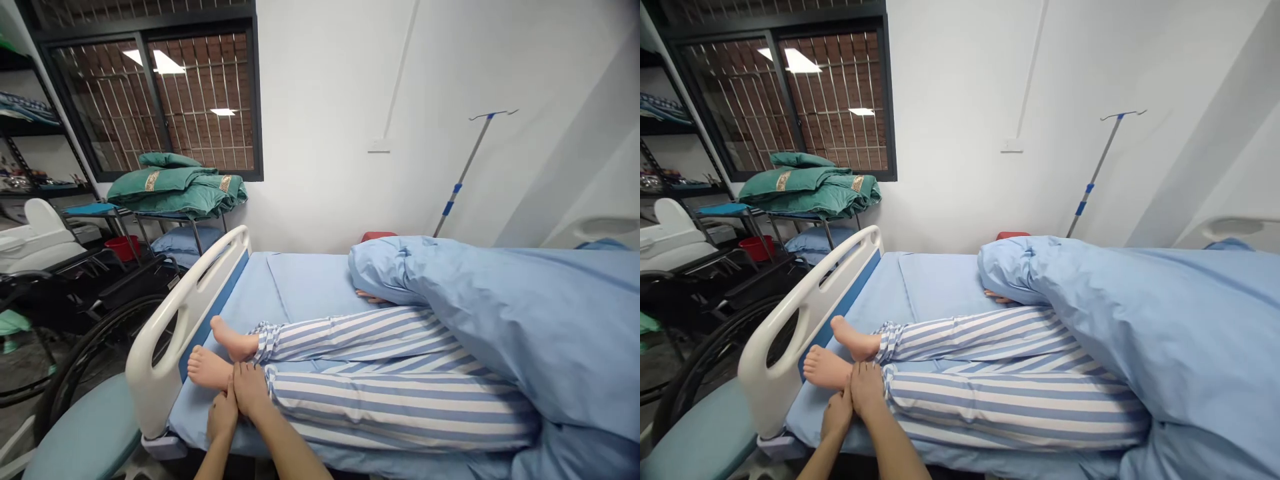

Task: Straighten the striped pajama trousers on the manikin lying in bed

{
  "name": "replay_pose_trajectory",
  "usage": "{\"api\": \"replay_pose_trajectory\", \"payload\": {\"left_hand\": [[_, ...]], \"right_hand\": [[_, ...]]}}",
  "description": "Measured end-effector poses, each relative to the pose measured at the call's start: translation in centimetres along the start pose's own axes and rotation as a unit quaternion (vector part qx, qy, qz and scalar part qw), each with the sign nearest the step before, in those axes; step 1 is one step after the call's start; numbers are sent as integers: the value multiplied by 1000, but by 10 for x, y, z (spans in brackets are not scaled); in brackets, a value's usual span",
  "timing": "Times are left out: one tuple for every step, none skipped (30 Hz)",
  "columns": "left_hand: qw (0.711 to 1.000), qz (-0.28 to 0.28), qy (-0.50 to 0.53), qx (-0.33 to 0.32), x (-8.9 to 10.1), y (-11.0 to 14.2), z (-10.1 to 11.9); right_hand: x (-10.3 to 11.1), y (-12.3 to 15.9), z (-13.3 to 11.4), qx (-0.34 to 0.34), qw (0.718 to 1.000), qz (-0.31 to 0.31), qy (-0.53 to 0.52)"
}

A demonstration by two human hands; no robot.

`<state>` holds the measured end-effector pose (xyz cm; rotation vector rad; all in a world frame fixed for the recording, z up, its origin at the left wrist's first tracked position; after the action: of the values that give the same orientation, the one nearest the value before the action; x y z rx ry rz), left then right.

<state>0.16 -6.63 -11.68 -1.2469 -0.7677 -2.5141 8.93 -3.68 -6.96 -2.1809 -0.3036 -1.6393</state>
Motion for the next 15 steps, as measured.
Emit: {"api": "replay_pose_trajectory", "payload": {"left_hand": [[1000,0,-19,-9,5,4,1],[999,1,-38,-21,9,8,3],[998,0,-55,-33,14,12,6],[997,2,-70,-44,19,16,10],[995,7,-85,-54,25,18,15],[993,18,-99,-61,32,20,20],[991,32,-111,-68,40,20,26],[989,45,-121,-79,48,20,34],[985,58,-130,-99,57,19,42],[979,76,-141,-123,65,18,52],[972,99,-153,-147,75,16,62],[963,128,-165,-172,84,14,71],[951,163,-175,-198,94,12,80],[937,201,-182,-220,103,10,87],[923,238,-185,-239,111,7,93]], "right_hand": [[0,2,-1,-1,1000,13,-2],[0,5,-2,1,1000,24,-6],[1,7,-3,4,999,32,-10],[3,9,-4,13,999,39,-18],[7,10,-4,22,998,47,-29],[11,11,-4,27,997,56,-43],[16,11,-3,28,996,66,-60],[22,10,-1,26,994,74,-77],[28,8,1,21,992,81,-92],[34,5,3,14,991,84,-104],[38,1,5,6,990,83,-112],[42,-4,6,2,990,79,-118],[44,-9,7,-1,990,71,-121],[45,-15,7,-1,991,64,-120],[45,-21,7,1,991,56,-118]]}}
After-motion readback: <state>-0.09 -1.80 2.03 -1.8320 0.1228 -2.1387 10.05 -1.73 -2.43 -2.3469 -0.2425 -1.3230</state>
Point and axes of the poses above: each hand's wrist, its own y-axis away from the middle knuckle, its own x-axis out of the back of the hand, z = x × y, the point moved 6 cm from there along -y, towards the middle knuckle, and after that the axes turned 4 degrees about -y, right-handed, at the moved point
